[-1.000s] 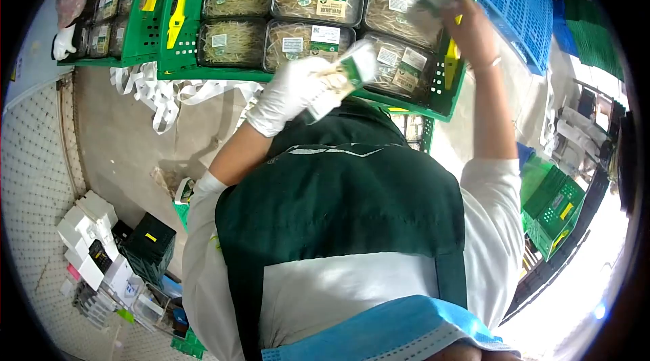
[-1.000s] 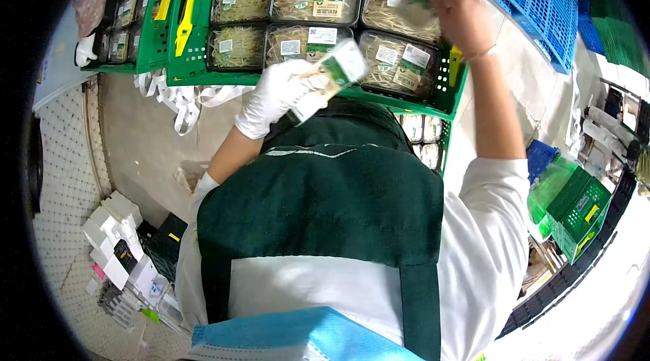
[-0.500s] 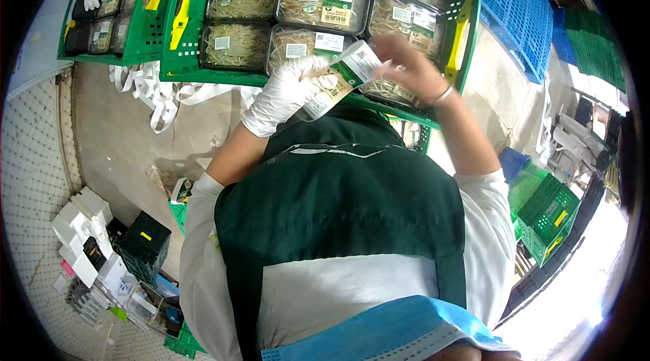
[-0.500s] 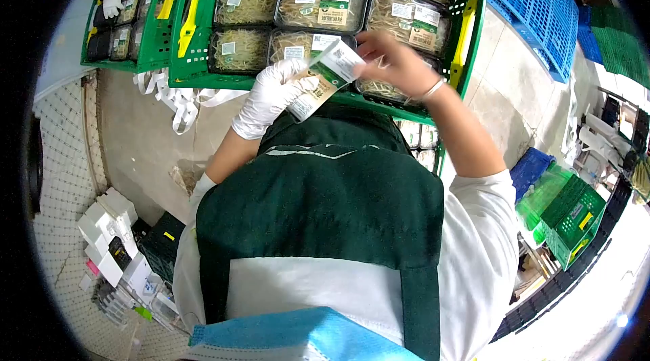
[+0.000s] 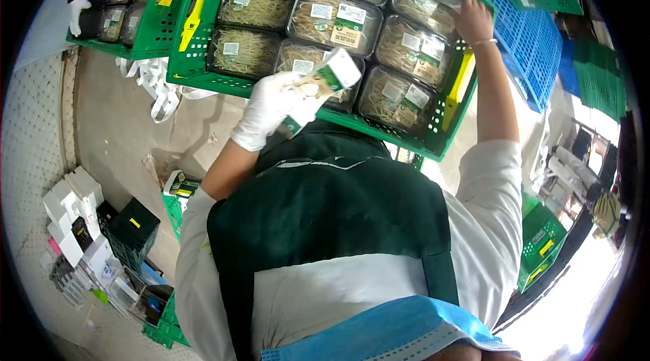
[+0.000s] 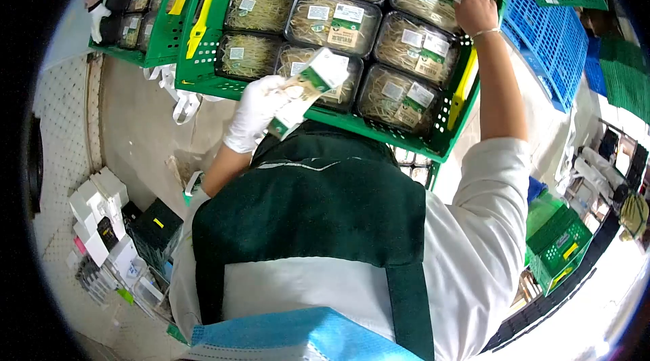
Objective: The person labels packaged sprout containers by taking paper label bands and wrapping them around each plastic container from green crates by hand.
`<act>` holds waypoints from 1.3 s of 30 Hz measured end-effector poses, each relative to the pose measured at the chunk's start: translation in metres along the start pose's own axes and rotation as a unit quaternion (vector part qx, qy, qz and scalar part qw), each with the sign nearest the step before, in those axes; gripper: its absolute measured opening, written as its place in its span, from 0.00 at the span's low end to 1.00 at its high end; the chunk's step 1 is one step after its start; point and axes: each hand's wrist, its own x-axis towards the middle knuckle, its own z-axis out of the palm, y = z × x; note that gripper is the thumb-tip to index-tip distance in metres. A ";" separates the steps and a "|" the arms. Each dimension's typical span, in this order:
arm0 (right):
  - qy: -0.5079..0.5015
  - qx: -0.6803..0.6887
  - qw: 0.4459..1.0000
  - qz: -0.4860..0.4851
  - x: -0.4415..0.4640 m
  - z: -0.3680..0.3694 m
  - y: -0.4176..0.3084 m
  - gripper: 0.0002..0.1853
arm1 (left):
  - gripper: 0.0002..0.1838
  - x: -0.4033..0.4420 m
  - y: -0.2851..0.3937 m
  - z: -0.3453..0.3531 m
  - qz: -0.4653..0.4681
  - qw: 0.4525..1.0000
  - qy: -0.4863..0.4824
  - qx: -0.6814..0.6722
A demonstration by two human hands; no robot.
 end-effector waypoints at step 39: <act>-0.466 0.664 0.545 -0.210 0.046 -0.077 -0.401 0.44 | 0.08 -0.117 -0.003 -0.246 0.001 0.990 0.122 -0.068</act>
